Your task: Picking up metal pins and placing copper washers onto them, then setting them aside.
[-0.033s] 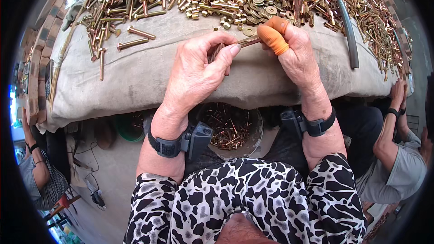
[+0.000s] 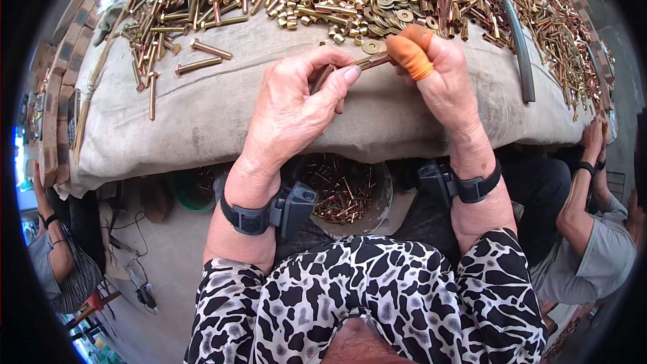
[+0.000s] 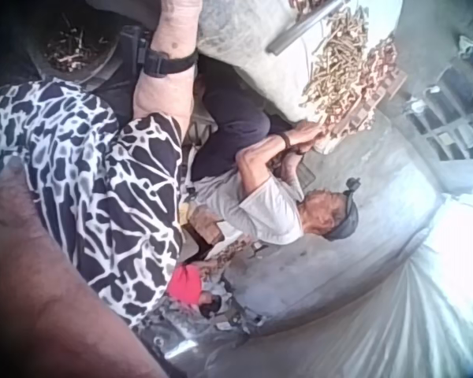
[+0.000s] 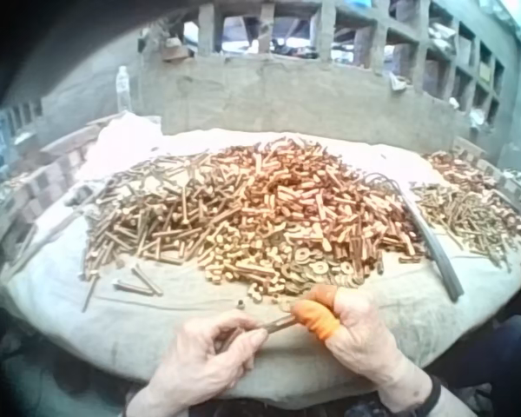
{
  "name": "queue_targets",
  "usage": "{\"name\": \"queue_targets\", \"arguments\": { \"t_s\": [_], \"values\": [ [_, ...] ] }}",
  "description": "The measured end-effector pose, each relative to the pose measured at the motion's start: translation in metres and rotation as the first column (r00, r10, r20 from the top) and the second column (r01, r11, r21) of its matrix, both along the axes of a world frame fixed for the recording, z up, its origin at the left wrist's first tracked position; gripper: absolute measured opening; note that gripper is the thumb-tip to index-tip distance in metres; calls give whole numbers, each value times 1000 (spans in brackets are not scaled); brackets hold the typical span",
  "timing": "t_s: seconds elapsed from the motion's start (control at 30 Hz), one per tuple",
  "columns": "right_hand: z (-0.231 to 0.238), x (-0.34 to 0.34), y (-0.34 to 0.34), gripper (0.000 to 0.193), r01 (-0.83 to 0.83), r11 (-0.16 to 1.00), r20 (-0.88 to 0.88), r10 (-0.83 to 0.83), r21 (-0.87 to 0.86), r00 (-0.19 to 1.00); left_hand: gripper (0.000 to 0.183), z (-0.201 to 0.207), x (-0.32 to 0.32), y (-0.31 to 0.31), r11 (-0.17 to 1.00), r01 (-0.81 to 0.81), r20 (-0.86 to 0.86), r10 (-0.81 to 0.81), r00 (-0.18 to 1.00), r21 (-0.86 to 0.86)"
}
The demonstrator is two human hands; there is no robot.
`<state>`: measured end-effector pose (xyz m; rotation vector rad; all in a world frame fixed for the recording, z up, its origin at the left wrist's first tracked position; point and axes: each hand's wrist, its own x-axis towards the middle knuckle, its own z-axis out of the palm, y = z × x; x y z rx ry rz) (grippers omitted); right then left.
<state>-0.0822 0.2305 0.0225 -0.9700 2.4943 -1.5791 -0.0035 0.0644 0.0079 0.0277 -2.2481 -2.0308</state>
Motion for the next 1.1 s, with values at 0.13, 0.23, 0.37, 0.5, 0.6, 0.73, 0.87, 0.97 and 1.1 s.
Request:
{"name": "queue_targets", "arguments": {
  "t_s": [0.13, 0.23, 0.37, 0.5, 0.6, 0.73, 0.87, 0.97, 1.1],
  "values": [
    [3, -3, 7, 18, -60, 993, 156, 75, -98, 985, 28, 10, -1, -8, 991, -45, 86, 34, 996, 127],
    [4, 9, -1, 18, -239, 962, -81, 250, 130, 965, 41, 10, -4, -11, 993, -18, 42, 13, 999, 117],
    [3, 18, -12, 17, -221, 955, -96, 244, 199, 965, 52, 10, -3, -8, 992, 25, 6, -26, 1000, 125],
    [1, 19, -19, 16, -112, 994, 31, 111, 20, 993, 58, 11, -3, 4, 996, 83, 1, -83, 997, -25],
    [-4, 18, -20, 16, -122, 990, 29, 124, -68, 992, 59, 10, -4, 6, 997, 70, -17, -70, 997, 14],
    [1, 11, -15, 12, -18, 978, 182, 57, -208, 982, 55, -6, -14, 11, 990, -13, -211, 42, 977, 138],
    [3, 8, -17, 12, 91, 923, 221, -7, -373, 975, 37, -1, -7, -4, 991, 94, -27, -91, 995, 93],
    [6, 6, -17, 13, 51, 934, 217, 29, -353, 976, 23, 3, -3, -8, 966, 73, 4, -76, 997, 250],
    [-13, -16, -17, 12, 105, 994, -366, -94, 8, 926, 19, 4, -3, -12, 937, -9, 2, 8, 1000, 350]
  ]
}}
